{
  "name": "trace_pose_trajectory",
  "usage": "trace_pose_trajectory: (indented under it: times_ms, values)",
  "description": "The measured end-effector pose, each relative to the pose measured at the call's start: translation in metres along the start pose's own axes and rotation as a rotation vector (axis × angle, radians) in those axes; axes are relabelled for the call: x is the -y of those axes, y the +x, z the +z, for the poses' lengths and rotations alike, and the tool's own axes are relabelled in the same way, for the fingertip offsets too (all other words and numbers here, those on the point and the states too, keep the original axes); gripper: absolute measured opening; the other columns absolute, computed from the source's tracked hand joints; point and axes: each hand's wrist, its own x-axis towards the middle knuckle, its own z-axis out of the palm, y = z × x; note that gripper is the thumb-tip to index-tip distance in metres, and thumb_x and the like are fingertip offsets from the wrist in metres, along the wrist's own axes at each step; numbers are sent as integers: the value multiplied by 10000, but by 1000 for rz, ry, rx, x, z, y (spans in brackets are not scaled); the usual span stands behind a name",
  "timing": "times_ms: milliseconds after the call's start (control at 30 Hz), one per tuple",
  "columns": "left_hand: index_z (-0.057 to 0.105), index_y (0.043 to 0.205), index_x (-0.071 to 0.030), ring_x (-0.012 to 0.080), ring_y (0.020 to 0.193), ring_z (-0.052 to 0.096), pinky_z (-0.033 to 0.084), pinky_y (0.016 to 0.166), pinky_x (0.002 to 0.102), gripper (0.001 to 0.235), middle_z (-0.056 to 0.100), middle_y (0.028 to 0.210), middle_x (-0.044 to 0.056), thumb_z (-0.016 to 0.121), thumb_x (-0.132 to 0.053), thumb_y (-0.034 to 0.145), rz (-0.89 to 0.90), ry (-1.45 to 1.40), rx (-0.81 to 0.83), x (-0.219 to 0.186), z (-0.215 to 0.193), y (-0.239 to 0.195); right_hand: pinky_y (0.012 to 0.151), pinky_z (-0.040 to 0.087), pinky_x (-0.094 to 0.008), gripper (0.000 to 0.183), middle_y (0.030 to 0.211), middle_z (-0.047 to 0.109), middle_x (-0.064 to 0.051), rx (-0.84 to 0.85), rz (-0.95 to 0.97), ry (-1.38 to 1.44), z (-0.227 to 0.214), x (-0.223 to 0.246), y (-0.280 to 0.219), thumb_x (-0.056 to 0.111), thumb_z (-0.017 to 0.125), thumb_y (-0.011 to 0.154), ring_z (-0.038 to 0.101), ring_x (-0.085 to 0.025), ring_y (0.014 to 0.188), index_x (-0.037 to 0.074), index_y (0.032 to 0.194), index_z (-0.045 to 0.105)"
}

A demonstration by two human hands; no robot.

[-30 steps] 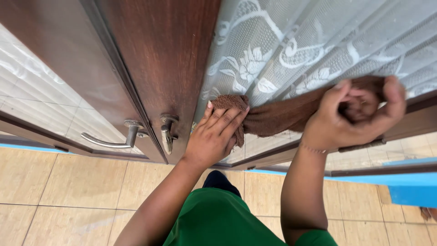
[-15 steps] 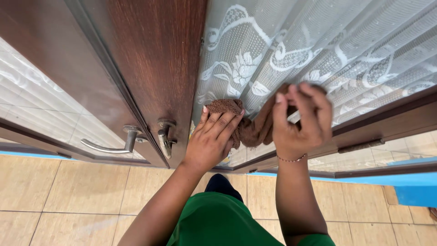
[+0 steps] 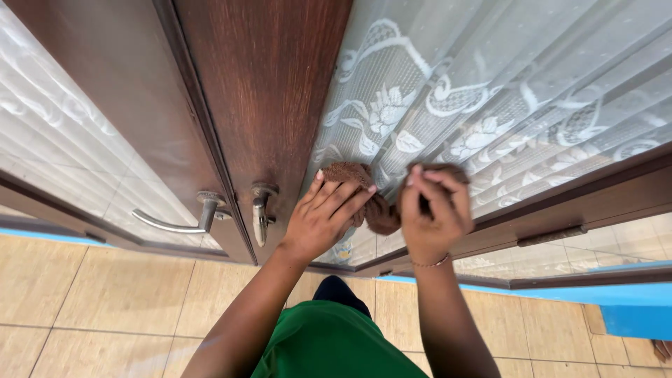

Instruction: Cleaning a glass door using a brown cloth.

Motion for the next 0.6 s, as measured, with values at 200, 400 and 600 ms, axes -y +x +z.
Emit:
trace_pose_trajectory:
  times_ms: [200,400,600]
  values:
    - [635,1392,-390,378,1140,644,292,1213,631,438,671,1234,78,663,-319,961,77,-12,-132,-5,47,-34,851,598,-421,140,967,723,-110,204,250,177,-8,25,-5,-67,744,894,753,-318,947,24,978,809]
    - [648,1332,-254,363,1272,577,213,1244,601,381,619,1373,46,564,-420,1000,73,177,-171,-21,106,-64,946,549,-504,256,1185,737,-206,524,429,499,-34,35,14,4,529,1002,683,-410,1171,-26,1140,742]
    - [563,1491,-325,339,827,504,468,934,558,422,507,1012,50,477,-452,1098,3,311,59,-42,21,65,957,623,-339,258,1149,743,-190,614,386,333,-109,74,88,112,607,963,757,-275,1066,-59,1135,694]
